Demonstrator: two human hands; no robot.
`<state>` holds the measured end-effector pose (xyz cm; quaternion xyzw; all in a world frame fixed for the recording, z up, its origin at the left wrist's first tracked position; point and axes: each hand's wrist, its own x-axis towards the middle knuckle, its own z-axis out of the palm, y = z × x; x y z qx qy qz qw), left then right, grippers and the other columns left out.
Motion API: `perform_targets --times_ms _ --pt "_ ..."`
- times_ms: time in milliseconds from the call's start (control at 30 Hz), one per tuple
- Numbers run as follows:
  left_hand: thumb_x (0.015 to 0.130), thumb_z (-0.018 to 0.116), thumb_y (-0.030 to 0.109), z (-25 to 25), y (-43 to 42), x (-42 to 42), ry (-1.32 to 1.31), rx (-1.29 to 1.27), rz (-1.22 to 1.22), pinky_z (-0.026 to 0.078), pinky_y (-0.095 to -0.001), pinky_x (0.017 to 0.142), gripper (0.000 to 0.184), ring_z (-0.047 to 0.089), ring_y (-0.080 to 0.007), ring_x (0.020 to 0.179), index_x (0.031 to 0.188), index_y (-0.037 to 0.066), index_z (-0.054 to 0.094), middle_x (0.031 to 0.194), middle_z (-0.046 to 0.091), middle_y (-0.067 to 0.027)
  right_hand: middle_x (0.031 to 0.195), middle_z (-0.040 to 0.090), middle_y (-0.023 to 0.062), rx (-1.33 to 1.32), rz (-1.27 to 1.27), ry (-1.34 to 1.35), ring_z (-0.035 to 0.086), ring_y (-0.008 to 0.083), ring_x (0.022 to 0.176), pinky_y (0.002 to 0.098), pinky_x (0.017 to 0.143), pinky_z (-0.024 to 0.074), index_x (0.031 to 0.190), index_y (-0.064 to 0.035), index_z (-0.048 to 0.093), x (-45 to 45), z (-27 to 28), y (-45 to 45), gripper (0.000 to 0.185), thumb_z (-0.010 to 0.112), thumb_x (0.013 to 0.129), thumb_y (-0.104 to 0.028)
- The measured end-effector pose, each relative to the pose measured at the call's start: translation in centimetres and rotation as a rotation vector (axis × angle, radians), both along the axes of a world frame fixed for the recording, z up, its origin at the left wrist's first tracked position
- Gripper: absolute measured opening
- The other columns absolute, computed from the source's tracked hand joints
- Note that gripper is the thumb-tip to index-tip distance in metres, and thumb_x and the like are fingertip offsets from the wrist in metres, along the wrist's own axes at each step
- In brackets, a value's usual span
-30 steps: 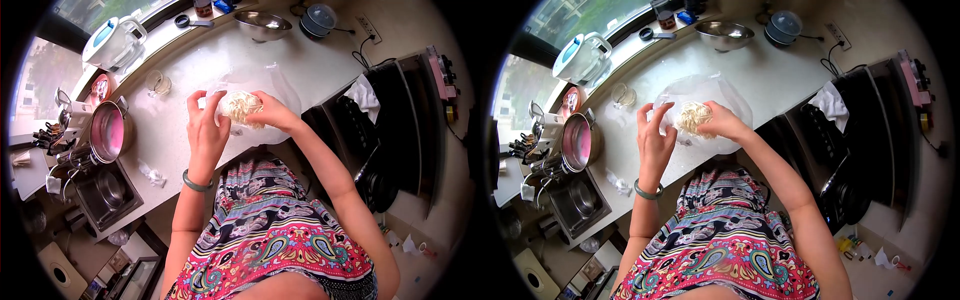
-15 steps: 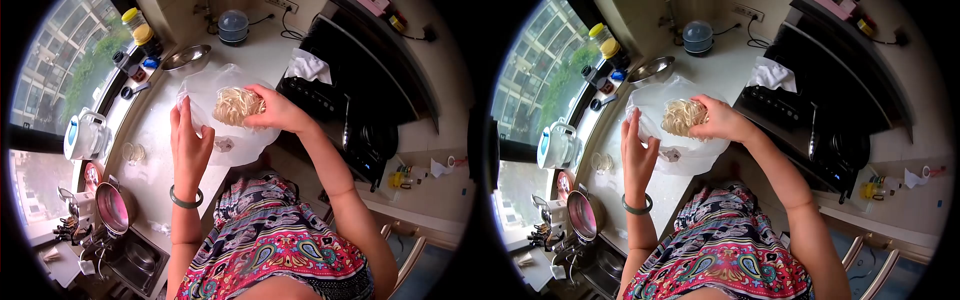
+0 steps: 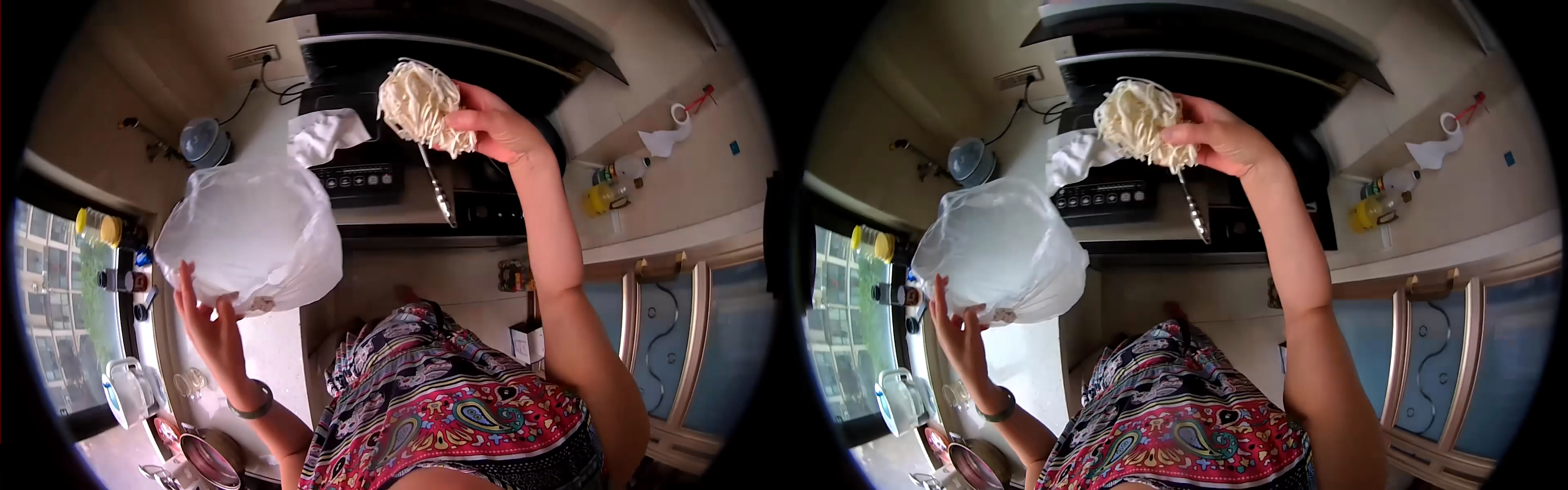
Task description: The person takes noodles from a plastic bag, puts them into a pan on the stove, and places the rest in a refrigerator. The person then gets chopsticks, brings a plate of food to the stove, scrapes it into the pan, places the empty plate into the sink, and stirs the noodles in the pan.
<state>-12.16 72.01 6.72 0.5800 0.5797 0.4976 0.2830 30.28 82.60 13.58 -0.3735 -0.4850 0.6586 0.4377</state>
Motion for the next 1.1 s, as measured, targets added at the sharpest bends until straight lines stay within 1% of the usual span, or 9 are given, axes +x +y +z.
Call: perform_targets --times_ms 200,333,433,567,667,733,867,967,1100 --pt "0.077 0.043 -0.007 -0.5 -0.5 -3.2 0.047 -0.113 0.054 0.053 -0.0183 0.057 0.073 0.061 -0.0127 0.078 0.147 0.015 0.038 0.139 0.044 -0.0123 0.106 0.064 0.0076 -0.216 -0.538 -0.628 0.065 0.0155 0.091 0.0305 0.073 0.0555 0.124 -0.0029 0.053 18.6 -8.1 -1.9 0.051 0.072 0.077 -0.012" --pt "0.077 0.043 -0.005 -0.3 -1.2 -4.2 0.122 -0.156 0.114 0.054 -0.0195 0.056 0.074 0.063 -0.0142 0.076 0.147 0.019 0.038 0.139 0.045 -0.0136 0.099 0.066 0.009 -0.313 -0.358 -1.28 0.066 0.017 0.084 0.0309 0.061 0.0539 0.115 -0.004 0.059 24.0 -16.1 -0.8 0.054 0.074 0.065 -0.021" --pt "0.077 0.042 -0.005 1.1 -1.5 -4.0 0.136 -0.186 0.16 0.054 -0.0193 0.056 0.074 0.063 -0.0138 0.075 0.147 0.019 0.039 0.139 0.044 -0.0141 0.112 0.065 0.0158 -0.273 -0.141 -1.506 0.064 0.0278 0.102 0.0351 0.086 0.0519 0.122 -0.0032 0.056 24.3 -18.8 1.4 0.065 0.077 0.064 -0.024" --pt "0.076 0.042 -0.005 2.1 -2.6 -3.7 0.147 -0.179 0.164 0.054 -0.0193 0.056 0.075 0.062 -0.013 0.074 0.146 0.019 0.039 0.139 0.044 -0.0147 0.129 0.058 0.0172 -0.099 -0.133 -1.594 0.055 0.0325 0.119 0.0343 0.102 0.0424 0.141 -0.0051 0.04 25.2 -19.2 3.0 0.089 0.08 0.066 -0.029" --pt "0.075 0.042 -0.006 2.6 -3.6 -3.7 0.142 -0.194 0.192 0.055 -0.0201 0.059 0.075 0.061 -0.013 0.079 0.146 0.018 0.039 0.139 0.044 -0.0146 0.123 0.061 0.02 0.093 -0.271 -1.594 0.059 0.0299 0.114 0.0376 0.096 0.0463 0.134 -0.0078 0.051 28.5 -19.0 3.9 0.067 0.076 0.074 -0.024" --pt "0.075 0.042 -0.007 2.6 -4.1 -3.6 0.128 -0.193 0.206 0.055 -0.0208 0.061 0.075 0.06 -0.013 0.082 0.146 0.017 0.04 0.139 0.044 -0.0144 0.097 0.071 0.012 0.183 -0.542 -1.528 0.068 0.0257 0.083 0.0347 0.078 0.0534 0.117 -0.0067 0.065 28.3 -16.9 3.8 0.037 0.068 0.081 -0.014" --pt "0.074 0.043 -0.009 2.4 -4.4 -3.6 0.101 -0.203 0.211 0.056 -0.0235 0.068 0.077 0.057 -0.0135 0.091 0.147 0.016 0.039 0.138 0.045 -0.014 0.068 0.065 0.0077 0.255 -0.817 -1.513 0.058 0.0186 0.062 0.0305 0.066 0.0498 0.089 -0.0045 0.071 28.5 -12.8 2.1 0.012 0.066 0.083 -0.013" --pt "0.073 0.041 -0.014 1.8 -4.4 -3.6 0.033 -0.178 0.145 0.056 -0.0246 0.073 0.078 0.055 -0.0175 0.105 0.147 0.012 0.038 0.14 0.041 -0.0138 0.072 0.066 0.0131 0.233 -0.919 -1.431 0.065 0.0301 0.07 0.0374 0.071 0.0496 0.078 -0.0062 0.07 24.0 -9.1 0.2 0.035 0.059 0.091 -0.037" --pt "0.068 0.046 -0.022 2.1 -4.4 -3.0 0.163 -0.093 0.098 0.056 -0.0262 0.077 0.086 0.049 -0.0244 0.12 0.148 0.005 0.031 0.143 0.037 -0.0179 0.069 0.064 0.0065 0.305 -0.804 -1.235 0.062 0.0164 0.063 0.0289 0.063 0.047 0.075 -0.0023 0.069 15.0 -9.0 -0.8 0.043 0.054 0.096 -0.037"
